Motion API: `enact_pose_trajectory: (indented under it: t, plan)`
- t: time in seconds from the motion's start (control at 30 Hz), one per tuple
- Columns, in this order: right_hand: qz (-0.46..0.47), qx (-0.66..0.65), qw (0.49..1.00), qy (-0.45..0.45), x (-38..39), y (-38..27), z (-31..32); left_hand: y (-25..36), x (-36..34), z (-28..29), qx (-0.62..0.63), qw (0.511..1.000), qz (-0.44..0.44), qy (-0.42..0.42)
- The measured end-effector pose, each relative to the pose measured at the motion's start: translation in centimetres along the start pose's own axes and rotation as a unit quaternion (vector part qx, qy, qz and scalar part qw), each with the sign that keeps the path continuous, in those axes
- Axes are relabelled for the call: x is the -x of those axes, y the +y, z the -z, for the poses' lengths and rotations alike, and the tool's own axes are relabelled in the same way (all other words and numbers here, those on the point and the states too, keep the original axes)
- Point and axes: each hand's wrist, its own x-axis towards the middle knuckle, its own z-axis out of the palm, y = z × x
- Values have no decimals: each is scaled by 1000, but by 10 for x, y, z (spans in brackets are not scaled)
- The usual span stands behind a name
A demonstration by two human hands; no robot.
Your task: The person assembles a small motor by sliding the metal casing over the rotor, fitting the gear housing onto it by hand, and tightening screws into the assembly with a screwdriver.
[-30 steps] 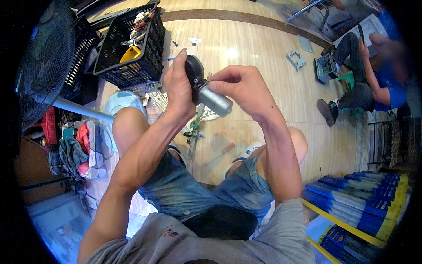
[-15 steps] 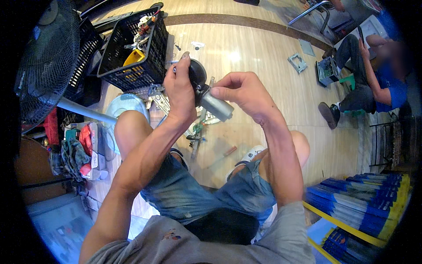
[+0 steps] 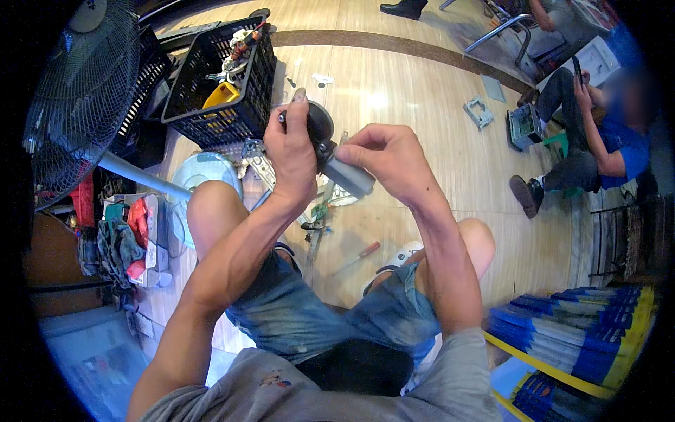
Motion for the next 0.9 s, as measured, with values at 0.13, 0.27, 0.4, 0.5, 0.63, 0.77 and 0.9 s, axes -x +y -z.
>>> enact_pose_trajectory:
  t: [0.13,0.27,0.4,0.5,0.63,0.77,0.9]
  plan:
    - [-12,-11,1000,-2,3,3,1,1,5,-1,-19,1000,4,6]
    - [27,6,999,46,6,7,-8,-2,2,-1,-55,992,-115,-4]
    - [70,41,993,85,8,8,-19,-13,-4,5,-72,984,-163,1]
    - [80,68,990,90,9,7,-17,-13,-4,3,-87,980,-178,-5]
    - [64,20,993,100,9,6,-12,-15,-5,-8,-50,982,-183,-11]
    - [86,49,984,152,7,5,-19,-7,-3,-9,-20,998,-61,22]
    - [72,42,981,174,3,18,-31,-19,-11,1,3,1000,-1,6]
